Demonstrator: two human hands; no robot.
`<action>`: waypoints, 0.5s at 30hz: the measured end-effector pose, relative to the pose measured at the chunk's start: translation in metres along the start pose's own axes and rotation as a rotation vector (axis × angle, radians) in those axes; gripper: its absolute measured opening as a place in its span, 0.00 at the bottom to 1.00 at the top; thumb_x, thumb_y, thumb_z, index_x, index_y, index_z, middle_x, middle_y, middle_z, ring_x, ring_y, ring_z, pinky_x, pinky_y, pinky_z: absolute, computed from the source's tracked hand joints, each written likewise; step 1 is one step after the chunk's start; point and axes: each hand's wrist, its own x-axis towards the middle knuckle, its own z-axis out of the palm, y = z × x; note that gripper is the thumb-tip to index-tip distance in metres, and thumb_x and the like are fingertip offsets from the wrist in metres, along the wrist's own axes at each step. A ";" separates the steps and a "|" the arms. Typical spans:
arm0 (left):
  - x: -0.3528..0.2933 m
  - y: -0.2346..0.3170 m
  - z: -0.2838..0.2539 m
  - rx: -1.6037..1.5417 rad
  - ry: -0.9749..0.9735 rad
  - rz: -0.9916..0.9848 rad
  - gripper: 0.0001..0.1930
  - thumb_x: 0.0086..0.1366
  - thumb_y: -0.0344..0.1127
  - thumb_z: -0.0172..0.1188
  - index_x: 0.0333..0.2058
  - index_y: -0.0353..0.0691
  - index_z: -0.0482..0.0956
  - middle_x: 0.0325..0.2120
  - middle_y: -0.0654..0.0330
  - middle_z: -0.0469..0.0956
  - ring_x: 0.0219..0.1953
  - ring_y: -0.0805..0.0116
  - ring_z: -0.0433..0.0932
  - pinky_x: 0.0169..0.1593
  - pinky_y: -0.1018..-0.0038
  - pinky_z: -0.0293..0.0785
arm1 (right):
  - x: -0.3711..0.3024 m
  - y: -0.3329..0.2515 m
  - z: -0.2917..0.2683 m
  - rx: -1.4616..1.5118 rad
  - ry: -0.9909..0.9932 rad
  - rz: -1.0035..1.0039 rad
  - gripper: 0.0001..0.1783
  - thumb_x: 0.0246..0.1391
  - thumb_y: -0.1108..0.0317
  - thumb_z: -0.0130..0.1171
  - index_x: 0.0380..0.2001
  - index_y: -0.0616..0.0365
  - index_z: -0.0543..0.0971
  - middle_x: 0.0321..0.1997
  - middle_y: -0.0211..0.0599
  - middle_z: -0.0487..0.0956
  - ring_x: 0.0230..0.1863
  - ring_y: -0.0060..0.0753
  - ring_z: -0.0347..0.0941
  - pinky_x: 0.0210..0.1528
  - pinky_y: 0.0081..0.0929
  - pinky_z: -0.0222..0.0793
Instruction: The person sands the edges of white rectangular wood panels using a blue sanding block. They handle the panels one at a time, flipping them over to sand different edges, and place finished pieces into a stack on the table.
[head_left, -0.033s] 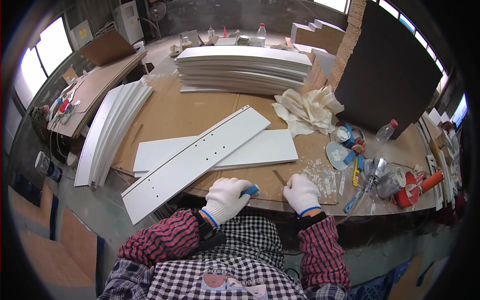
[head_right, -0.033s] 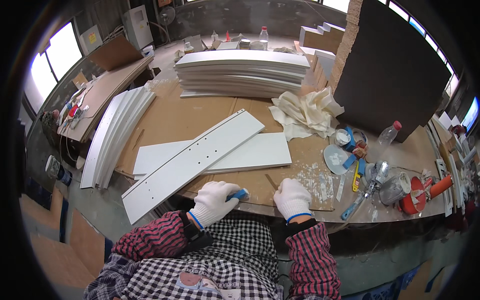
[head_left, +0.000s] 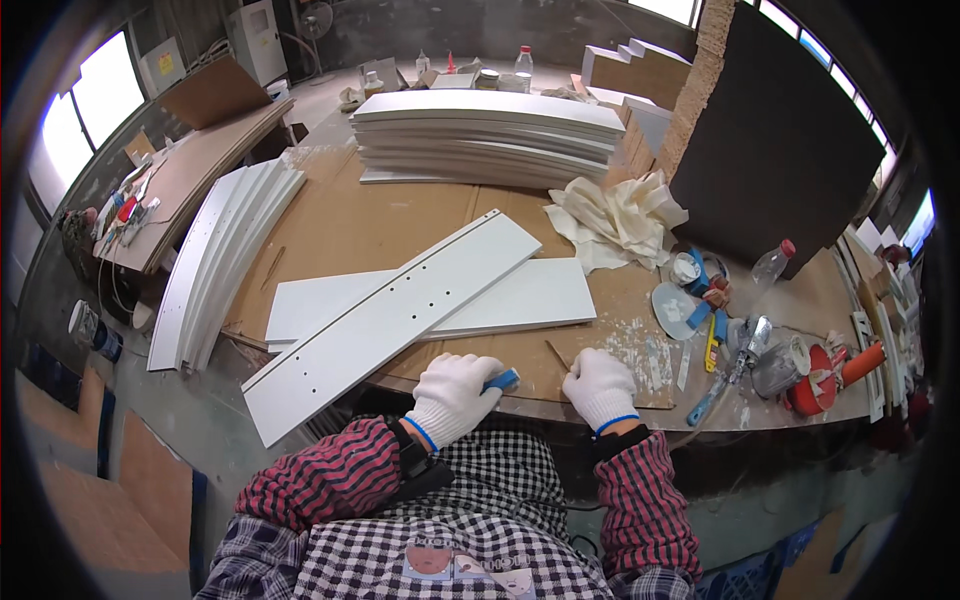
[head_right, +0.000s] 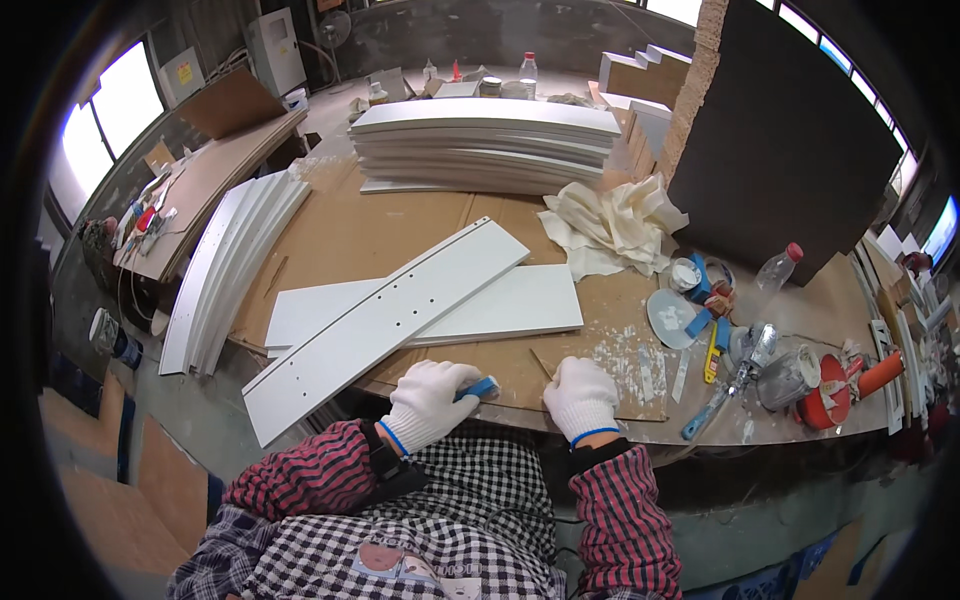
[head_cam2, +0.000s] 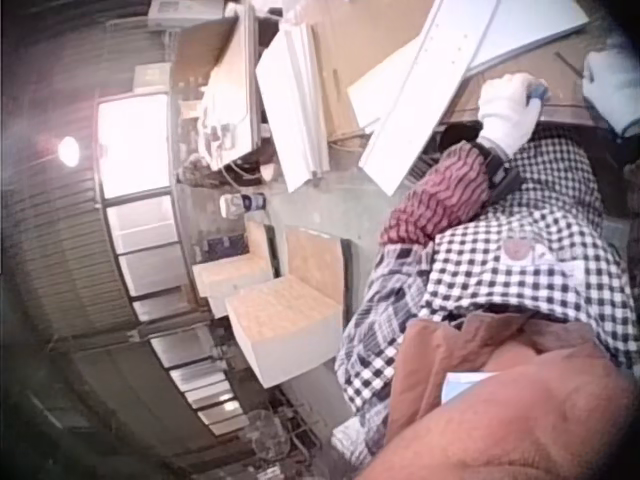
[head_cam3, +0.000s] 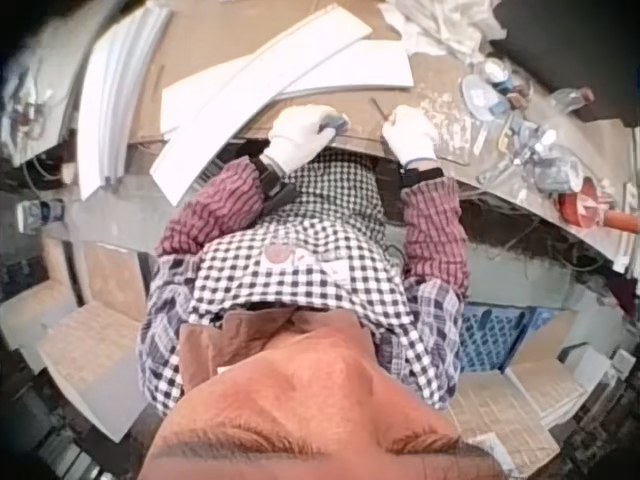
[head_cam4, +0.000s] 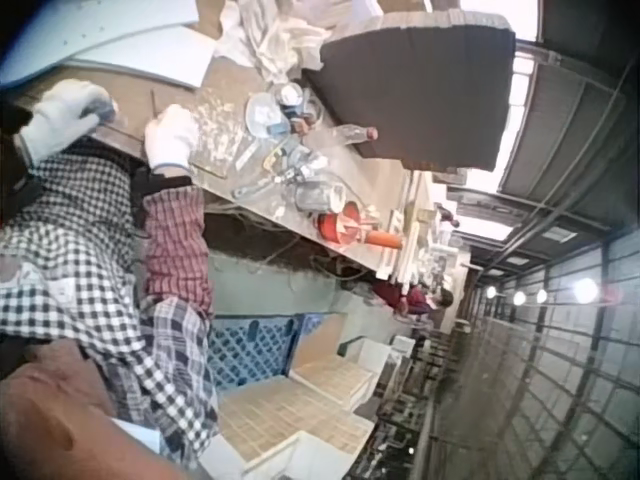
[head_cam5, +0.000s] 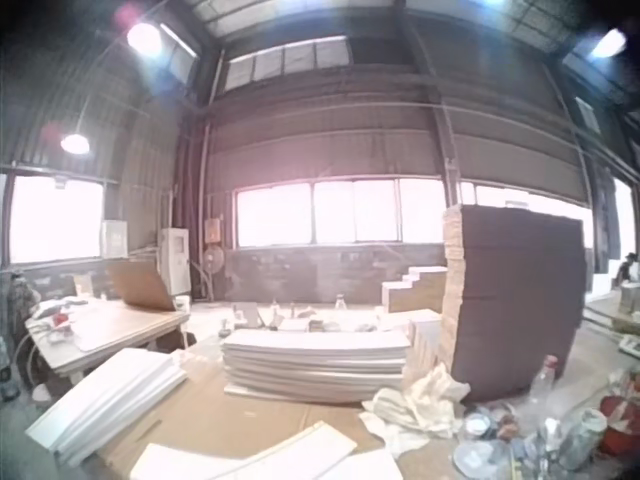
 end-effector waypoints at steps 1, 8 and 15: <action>0.002 0.000 0.003 0.007 0.019 0.023 0.09 0.53 0.38 0.63 0.33 0.45 0.82 0.28 0.58 0.79 0.36 0.55 0.76 0.41 0.62 0.71 | 0.000 0.003 0.005 0.074 0.069 -0.023 0.12 0.52 0.63 0.57 0.39 0.53 0.81 0.42 0.45 0.80 0.42 0.48 0.78 0.43 0.40 0.74; 0.003 -0.005 0.023 0.063 0.113 0.071 0.08 0.51 0.38 0.63 0.30 0.44 0.81 0.25 0.58 0.78 0.34 0.54 0.75 0.42 0.62 0.72 | -0.035 -0.005 0.020 0.291 0.416 -0.275 0.10 0.52 0.65 0.57 0.38 0.53 0.79 0.34 0.43 0.79 0.38 0.47 0.76 0.40 0.38 0.72; 0.004 -0.006 0.025 0.038 0.098 0.042 0.08 0.51 0.37 0.62 0.30 0.44 0.81 0.25 0.58 0.78 0.35 0.54 0.75 0.43 0.62 0.72 | -0.057 -0.026 0.028 0.257 0.458 -0.372 0.09 0.52 0.65 0.58 0.37 0.52 0.79 0.31 0.43 0.78 0.32 0.48 0.76 0.34 0.40 0.73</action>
